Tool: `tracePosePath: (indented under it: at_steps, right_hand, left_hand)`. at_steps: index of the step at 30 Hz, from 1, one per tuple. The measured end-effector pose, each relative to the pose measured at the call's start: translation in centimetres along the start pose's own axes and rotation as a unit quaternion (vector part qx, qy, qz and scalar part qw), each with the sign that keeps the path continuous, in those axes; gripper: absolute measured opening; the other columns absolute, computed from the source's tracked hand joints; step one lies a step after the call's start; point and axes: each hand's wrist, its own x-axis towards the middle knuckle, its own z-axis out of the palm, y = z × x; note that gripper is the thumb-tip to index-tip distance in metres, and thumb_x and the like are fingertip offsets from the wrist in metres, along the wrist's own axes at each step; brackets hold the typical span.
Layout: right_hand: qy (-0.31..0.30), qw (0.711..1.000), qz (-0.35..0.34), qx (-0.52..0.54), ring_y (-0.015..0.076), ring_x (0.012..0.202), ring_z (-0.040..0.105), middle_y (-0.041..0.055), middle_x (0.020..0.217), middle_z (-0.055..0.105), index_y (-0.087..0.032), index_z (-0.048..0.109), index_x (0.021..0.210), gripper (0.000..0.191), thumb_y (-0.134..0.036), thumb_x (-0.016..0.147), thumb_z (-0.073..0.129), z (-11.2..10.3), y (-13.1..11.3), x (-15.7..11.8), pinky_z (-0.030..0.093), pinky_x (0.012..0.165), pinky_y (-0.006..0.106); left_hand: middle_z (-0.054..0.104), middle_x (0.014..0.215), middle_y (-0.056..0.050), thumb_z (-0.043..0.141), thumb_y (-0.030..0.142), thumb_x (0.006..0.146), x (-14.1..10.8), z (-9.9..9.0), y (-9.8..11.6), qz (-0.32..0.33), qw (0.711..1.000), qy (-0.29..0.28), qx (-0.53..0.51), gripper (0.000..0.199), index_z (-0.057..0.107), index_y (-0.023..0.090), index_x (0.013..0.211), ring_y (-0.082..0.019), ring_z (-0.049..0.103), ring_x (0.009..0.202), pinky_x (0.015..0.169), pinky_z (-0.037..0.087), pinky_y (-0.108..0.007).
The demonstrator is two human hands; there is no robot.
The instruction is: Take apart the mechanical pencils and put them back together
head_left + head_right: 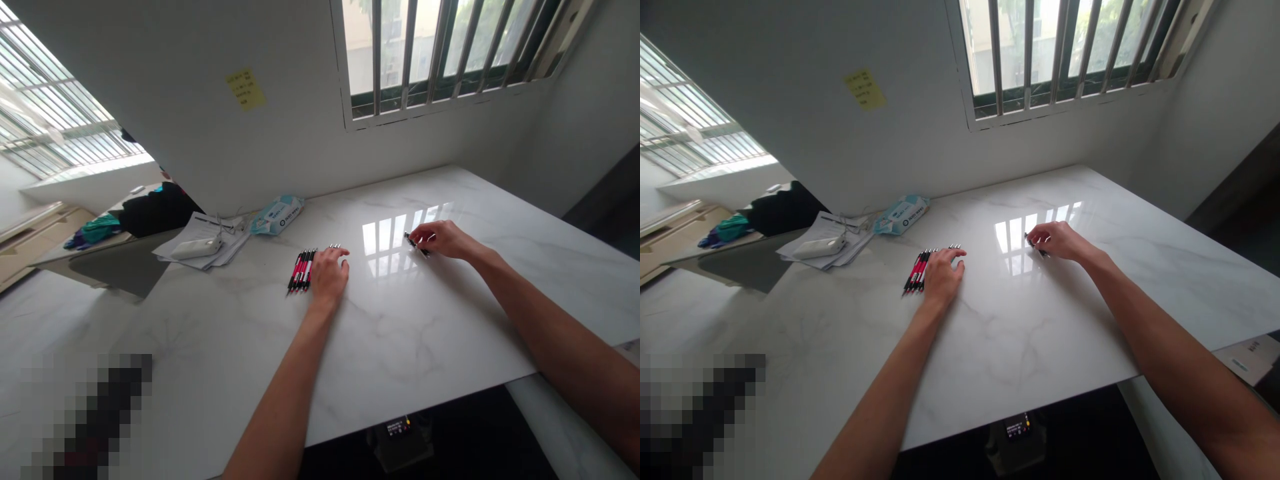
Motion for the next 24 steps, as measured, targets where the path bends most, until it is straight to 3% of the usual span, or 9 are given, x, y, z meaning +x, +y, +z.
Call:
tracePosePath:
  at_steps: [6, 24]
  right_hand:
    - [0.014, 1.000, -0.016, -0.002, 0.0226, 0.077, 0.071, 0.0061, 0.087, 0.077, -0.023, 0.082, 0.099, 0.028, -0.044, 0.080, 0.075, -0.1, 0.1, 0.2, 0.059, 0.074, 0.041]
    - [0.031, 0.998, -0.050, 0.003, 0.0224, 0.079, 0.072, 0.0057, 0.090, 0.078, -0.024, 0.083, 0.100, 0.032, -0.051, 0.085, 0.073, -0.1, -0.9, 0.0, 0.060, 0.076, 0.041]
  left_hand:
    - [0.074, 0.116, -0.008, 0.057, 0.015, 0.093, 0.5, -0.4, -2.2, -0.021, 0.996, -0.019, 0.083, 0.027, 0.080, 0.027, 0.102, -0.031, 0.057, 0.108, 0.100, 0.041, -0.042]
    - [0.070, 0.111, -0.011, 0.058, 0.016, 0.091, 0.8, -0.5, -2.9, -0.090, 0.984, 0.019, 0.152, 0.028, 0.077, 0.026, 0.109, -0.029, 0.062, 0.103, 0.092, 0.046, -0.038]
